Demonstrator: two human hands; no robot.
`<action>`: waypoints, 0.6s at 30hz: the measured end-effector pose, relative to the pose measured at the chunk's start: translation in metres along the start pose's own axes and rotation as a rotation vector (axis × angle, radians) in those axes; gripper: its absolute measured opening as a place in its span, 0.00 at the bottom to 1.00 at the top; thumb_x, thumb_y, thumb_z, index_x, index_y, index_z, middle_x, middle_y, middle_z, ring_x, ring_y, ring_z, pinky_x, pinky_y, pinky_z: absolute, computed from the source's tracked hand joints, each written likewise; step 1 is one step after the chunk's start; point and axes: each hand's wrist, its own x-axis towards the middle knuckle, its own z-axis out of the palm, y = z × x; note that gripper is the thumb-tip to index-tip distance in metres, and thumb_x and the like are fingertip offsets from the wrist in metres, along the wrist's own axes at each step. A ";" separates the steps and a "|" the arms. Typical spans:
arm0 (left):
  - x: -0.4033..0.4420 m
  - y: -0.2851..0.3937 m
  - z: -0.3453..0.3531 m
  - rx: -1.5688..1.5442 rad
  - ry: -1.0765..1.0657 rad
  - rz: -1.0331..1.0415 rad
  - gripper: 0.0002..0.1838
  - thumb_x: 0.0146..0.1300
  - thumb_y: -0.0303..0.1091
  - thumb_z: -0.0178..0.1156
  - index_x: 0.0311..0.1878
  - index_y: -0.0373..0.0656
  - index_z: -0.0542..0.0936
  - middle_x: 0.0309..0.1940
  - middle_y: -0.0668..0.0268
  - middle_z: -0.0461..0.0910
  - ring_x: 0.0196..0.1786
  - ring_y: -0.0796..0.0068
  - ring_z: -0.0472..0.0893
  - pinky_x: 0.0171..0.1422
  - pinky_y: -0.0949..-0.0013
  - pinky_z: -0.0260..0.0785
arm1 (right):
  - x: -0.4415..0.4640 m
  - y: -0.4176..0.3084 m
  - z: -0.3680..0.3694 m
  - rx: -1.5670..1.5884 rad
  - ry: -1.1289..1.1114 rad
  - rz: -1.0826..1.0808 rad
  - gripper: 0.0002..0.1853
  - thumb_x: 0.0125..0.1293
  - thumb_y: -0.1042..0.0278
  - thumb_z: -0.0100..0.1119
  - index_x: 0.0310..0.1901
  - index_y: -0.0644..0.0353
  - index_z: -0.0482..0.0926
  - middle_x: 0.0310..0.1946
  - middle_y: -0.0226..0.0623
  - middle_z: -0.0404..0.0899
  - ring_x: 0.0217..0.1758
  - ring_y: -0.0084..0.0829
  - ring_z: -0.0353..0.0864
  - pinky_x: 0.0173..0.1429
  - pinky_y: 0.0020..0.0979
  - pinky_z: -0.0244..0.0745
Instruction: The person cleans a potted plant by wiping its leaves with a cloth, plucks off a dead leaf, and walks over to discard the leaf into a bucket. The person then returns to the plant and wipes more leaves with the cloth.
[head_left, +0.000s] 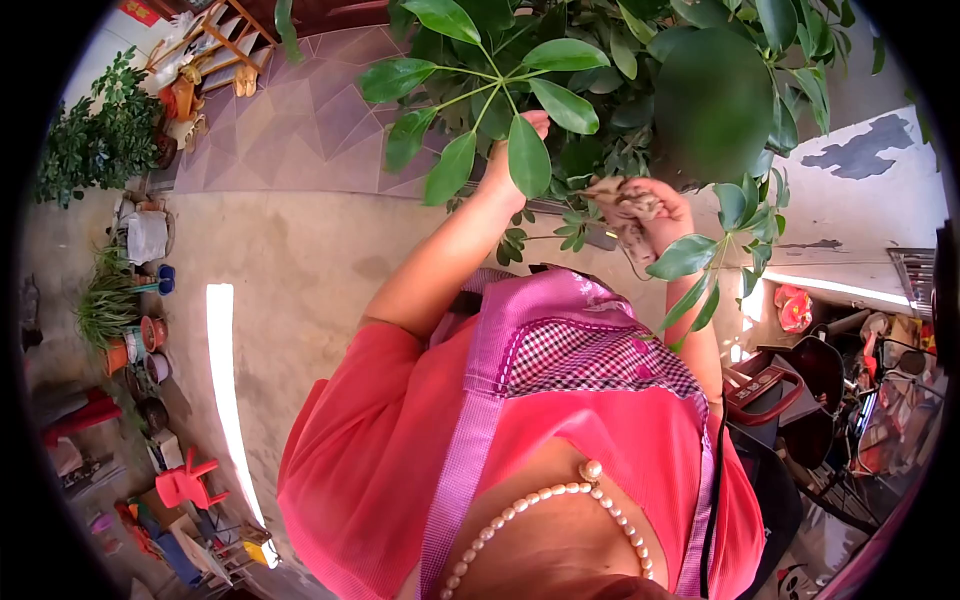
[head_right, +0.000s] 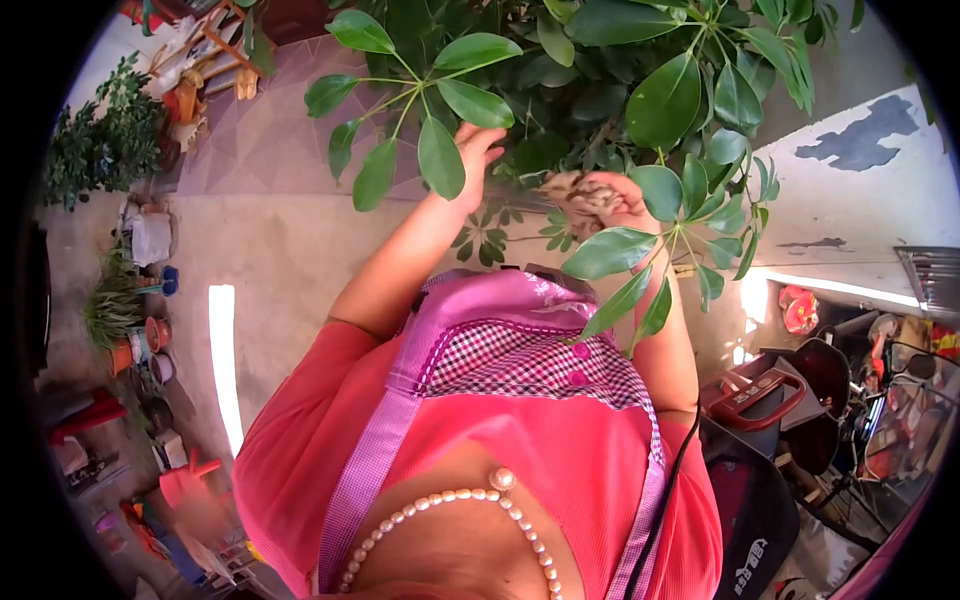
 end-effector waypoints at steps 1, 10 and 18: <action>-0.003 0.003 0.001 0.039 -0.011 0.076 0.17 0.63 0.35 0.54 0.54 0.42 0.72 0.50 0.64 0.75 0.51 0.73 0.73 0.54 0.69 0.65 | -0.002 -0.011 -0.002 0.075 0.085 0.047 0.18 0.54 0.91 0.49 0.45 0.64 0.78 0.41 0.34 0.79 0.45 0.25 0.78 0.53 0.25 0.72; 0.032 -0.009 0.044 -0.104 -0.346 0.098 0.20 0.63 0.28 0.52 0.57 0.32 0.70 0.54 0.58 0.73 0.57 0.70 0.70 0.61 0.67 0.61 | 0.015 -0.067 -0.045 0.224 0.233 -0.315 0.24 0.63 0.73 0.55 0.61 0.62 0.65 0.57 0.37 0.70 0.60 0.33 0.69 0.66 0.35 0.64; 0.078 -0.026 0.080 -0.226 -0.401 -0.115 0.17 0.65 0.34 0.55 0.56 0.41 0.72 0.53 0.66 0.75 0.54 0.72 0.73 0.59 0.67 0.63 | 0.035 -0.087 -0.090 0.198 0.222 -0.526 0.20 0.64 0.74 0.54 0.58 0.62 0.67 0.50 0.38 0.74 0.52 0.33 0.75 0.58 0.34 0.73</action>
